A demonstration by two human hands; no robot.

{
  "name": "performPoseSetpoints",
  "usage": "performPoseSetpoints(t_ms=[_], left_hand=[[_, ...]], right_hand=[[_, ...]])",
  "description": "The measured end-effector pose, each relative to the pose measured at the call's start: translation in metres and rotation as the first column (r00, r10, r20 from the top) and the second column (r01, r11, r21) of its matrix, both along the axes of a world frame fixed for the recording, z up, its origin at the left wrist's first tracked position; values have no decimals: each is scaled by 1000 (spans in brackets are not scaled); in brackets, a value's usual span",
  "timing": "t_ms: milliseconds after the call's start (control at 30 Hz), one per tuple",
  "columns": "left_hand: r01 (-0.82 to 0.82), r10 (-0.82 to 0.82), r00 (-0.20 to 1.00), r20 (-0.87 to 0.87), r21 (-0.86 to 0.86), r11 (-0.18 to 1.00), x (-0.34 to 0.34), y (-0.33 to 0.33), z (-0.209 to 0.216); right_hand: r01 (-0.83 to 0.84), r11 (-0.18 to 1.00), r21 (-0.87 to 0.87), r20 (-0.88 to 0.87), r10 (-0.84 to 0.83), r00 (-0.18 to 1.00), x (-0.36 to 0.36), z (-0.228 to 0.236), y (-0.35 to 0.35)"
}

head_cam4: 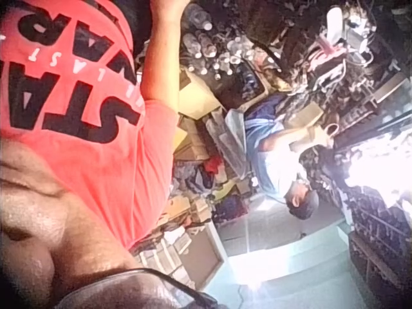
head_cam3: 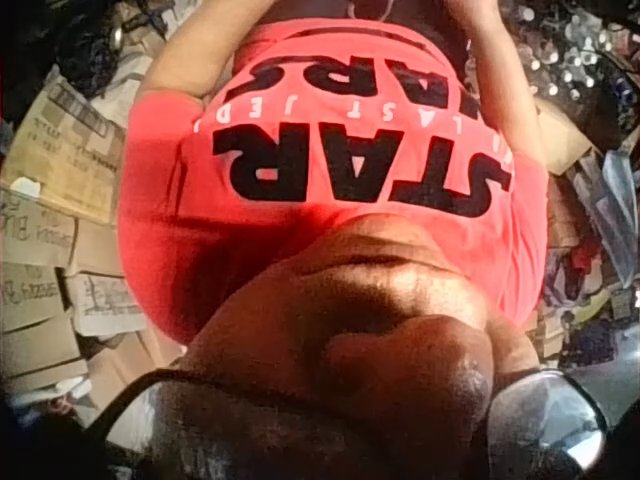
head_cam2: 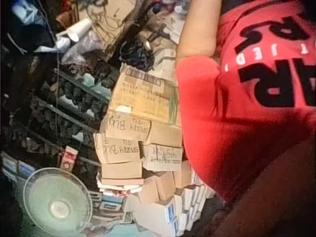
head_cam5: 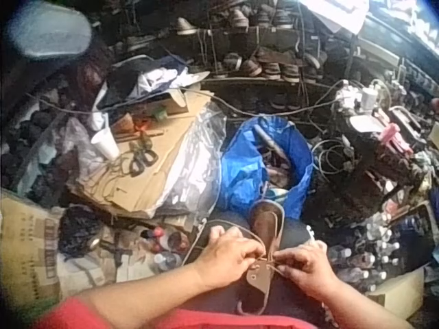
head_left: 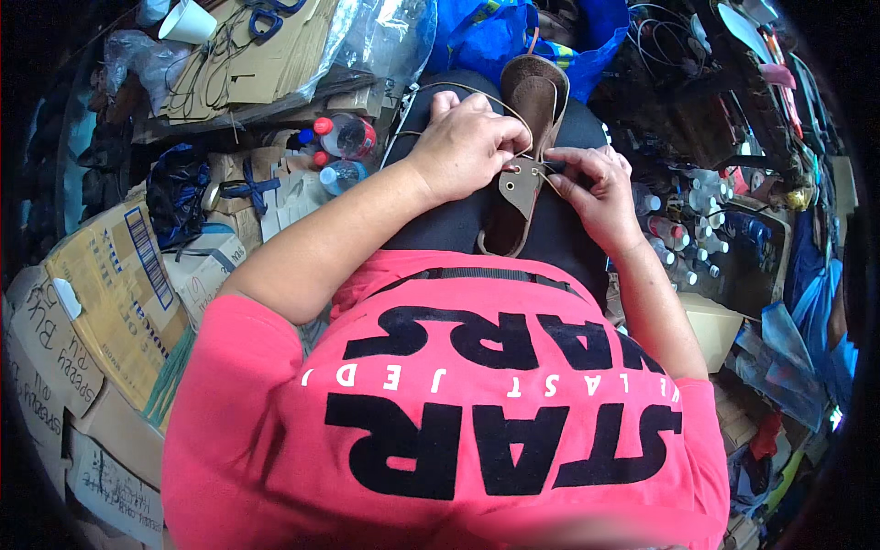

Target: Sewing leather pieces together using a needle and thread to assemble a shoe component.

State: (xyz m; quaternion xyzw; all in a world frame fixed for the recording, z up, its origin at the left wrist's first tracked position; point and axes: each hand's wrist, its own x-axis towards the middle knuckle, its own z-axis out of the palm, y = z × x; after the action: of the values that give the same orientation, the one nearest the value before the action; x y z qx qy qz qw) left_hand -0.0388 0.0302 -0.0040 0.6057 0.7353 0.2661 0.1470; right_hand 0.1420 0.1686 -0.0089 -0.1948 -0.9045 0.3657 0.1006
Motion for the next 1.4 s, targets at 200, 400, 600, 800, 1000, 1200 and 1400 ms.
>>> performPoseSetpoints(t_ms=[200, 400, 600, 800, 1000, 1200, 1400], left_hand=[[-28, 28, 1000, 11, -40, 999, 4, 5, -3], [-7, 9, 997, 79, -25, 1000, 1, 16, -6], [61, -57, 995, 76, -41, 997, -7, 17, 2], [28, -25, 999, 39, -67, 997, -10, 1, 17], [211, -228, 958, -175, -109, 971, 1, 7, 33], [267, -306, 927, -216, -193, 944, -6, 10, 28], [272, -324, 923, -209, -244, 931, -8, 12, 19]], right_hand=[[40, 999, -10, -11, -40, 999, -5, -7, -1], [64, 988, -139, 25, -62, 998, -11, -10, 7], [-5, 979, -204, -116, -19, 993, -13, -4, 11], [36, 974, -223, -90, -57, 994, 10, -1, 23], [45, 999, -11, -192, -46, 980, 23, 3, 16], [56, 967, -248, 55, -44, 998, 51, 6, 33], [32, 992, -120, 55, -26, 998, 37, 23, 24]])
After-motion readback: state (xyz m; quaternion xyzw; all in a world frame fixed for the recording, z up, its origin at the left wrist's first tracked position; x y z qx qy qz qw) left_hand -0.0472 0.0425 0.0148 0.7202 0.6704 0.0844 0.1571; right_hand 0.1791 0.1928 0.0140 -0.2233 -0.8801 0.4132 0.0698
